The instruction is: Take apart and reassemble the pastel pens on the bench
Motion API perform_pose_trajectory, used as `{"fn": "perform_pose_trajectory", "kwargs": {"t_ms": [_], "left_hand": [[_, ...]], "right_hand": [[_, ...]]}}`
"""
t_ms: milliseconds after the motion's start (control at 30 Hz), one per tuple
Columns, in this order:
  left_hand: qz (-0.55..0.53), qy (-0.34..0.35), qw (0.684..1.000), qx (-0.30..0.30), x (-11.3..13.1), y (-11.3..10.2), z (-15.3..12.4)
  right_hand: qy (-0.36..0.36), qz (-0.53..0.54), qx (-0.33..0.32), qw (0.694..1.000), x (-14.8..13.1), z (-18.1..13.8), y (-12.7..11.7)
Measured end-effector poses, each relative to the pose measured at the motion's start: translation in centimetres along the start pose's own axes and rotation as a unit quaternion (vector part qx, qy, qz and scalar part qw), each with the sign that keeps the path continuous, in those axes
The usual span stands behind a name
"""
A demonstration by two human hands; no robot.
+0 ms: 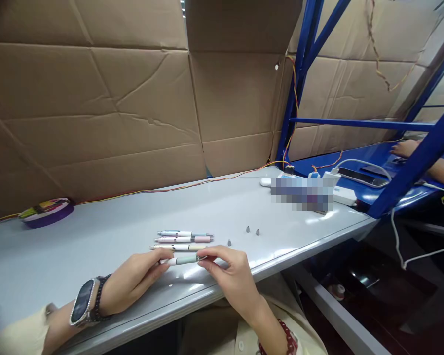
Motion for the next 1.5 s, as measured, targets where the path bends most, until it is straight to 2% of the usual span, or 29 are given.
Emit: {"fn": "perform_pose_trajectory", "kwargs": {"t_ms": [167,333,400,633,733,900,1033,1133,1267,1500], "left_hand": [[0.024,0.017,0.999,-0.016,0.0,0.2,0.0],[0.048,0.035,0.998,-0.022,0.2,0.2,0.1],[0.056,0.047,0.997,-0.015,0.3,0.1,0.1],[0.094,0.053,0.994,-0.002,0.5,-0.4,0.2],[0.091,0.06,0.994,-0.006,0.3,-0.3,0.1],[0.087,0.075,0.993,-0.015,0.3,0.0,0.3],[0.132,0.081,0.988,0.013,0.9,-0.3,0.4],[0.187,0.042,0.98,0.053,1.3,-0.3,0.2],[0.244,-0.046,0.966,0.07,2.1,0.2,-0.1],[0.161,-0.166,0.967,0.111,4.8,-1.9,0.1]], "right_hand": [[-0.019,-0.089,-0.013,0.996,-0.4,0.0,0.2],[-0.061,-0.208,-0.051,0.975,-0.6,-0.1,1.2],[-0.053,-0.207,-0.058,0.975,-0.5,-0.1,1.3],[-0.019,-0.097,-0.062,0.993,-0.1,-0.1,0.8],[-0.021,-0.115,-0.056,0.992,0.1,-0.1,0.9],[-0.045,-0.184,-0.088,0.978,0.2,-0.2,1.6],[-0.032,-0.186,-0.113,0.976,0.3,-0.2,1.7],[-0.009,-0.173,-0.134,0.976,0.4,-0.1,1.8],[-0.007,-0.143,-0.17,0.975,0.6,0.0,2.0],[0.016,-0.064,-0.187,0.98,0.3,0.4,1.4]]}}
Point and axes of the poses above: each hand's wrist, its own z-axis towards the middle knuckle, its own y-axis out of the palm, x = y × z, the point moved 6 cm from there along z, towards the middle knuckle, and after that the axes turned 3 degrees about -y, right-handed, at the moved point
